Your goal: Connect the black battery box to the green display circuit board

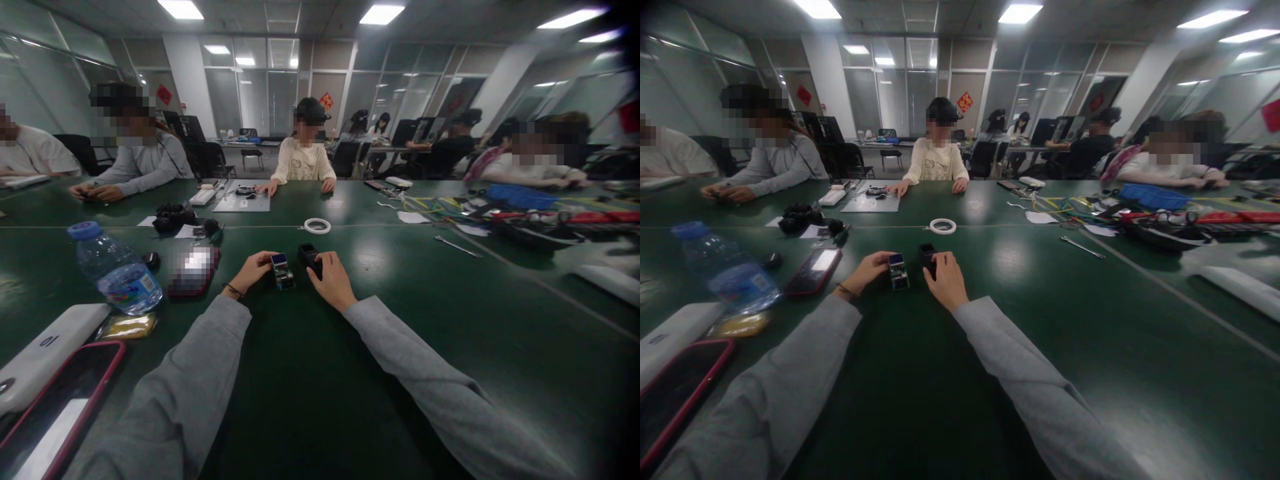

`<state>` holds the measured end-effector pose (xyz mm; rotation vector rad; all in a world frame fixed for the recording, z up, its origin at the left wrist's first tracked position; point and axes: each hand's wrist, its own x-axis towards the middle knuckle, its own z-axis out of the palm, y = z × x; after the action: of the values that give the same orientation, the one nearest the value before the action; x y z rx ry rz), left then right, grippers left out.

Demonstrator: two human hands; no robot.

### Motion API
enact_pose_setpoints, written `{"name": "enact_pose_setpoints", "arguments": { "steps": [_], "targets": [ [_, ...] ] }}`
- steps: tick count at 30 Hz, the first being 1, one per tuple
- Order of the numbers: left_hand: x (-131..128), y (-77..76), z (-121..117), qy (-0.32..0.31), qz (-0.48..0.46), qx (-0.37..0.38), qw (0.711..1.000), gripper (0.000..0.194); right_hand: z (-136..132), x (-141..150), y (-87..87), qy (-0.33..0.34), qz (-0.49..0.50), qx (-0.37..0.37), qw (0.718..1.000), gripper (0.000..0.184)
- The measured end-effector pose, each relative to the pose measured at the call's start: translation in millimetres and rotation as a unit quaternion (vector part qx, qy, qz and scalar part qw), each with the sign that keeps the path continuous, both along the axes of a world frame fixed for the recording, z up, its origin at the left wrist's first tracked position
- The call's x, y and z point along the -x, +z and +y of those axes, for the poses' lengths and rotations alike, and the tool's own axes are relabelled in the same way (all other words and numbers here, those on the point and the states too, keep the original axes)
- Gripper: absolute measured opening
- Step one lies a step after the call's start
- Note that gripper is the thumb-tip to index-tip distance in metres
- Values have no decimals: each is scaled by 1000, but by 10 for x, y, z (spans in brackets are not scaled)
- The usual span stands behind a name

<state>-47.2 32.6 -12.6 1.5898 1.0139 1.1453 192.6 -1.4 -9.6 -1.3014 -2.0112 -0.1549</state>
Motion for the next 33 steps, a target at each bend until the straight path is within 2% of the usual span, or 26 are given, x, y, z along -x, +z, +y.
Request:
{"name": "enact_pose_setpoints", "arguments": {
  "steps": [19,25,30,33],
  "targets": [
    [25,-58,31,-9,1,-12,1000,34,9,-11,-10,4,13,-9,1000,23],
    [-5,0,-12,-10,7,3,1000,34,15,-10,-7,1,16,-16,1000,26],
    [-11,58,-33,-62,14,21,998,39,7,1,1,-5,18,-15,1000,31],
    [11,76,-23,-109,13,34,993,50,0,4,14,0,11,-1,1000,31]
  ]
}}
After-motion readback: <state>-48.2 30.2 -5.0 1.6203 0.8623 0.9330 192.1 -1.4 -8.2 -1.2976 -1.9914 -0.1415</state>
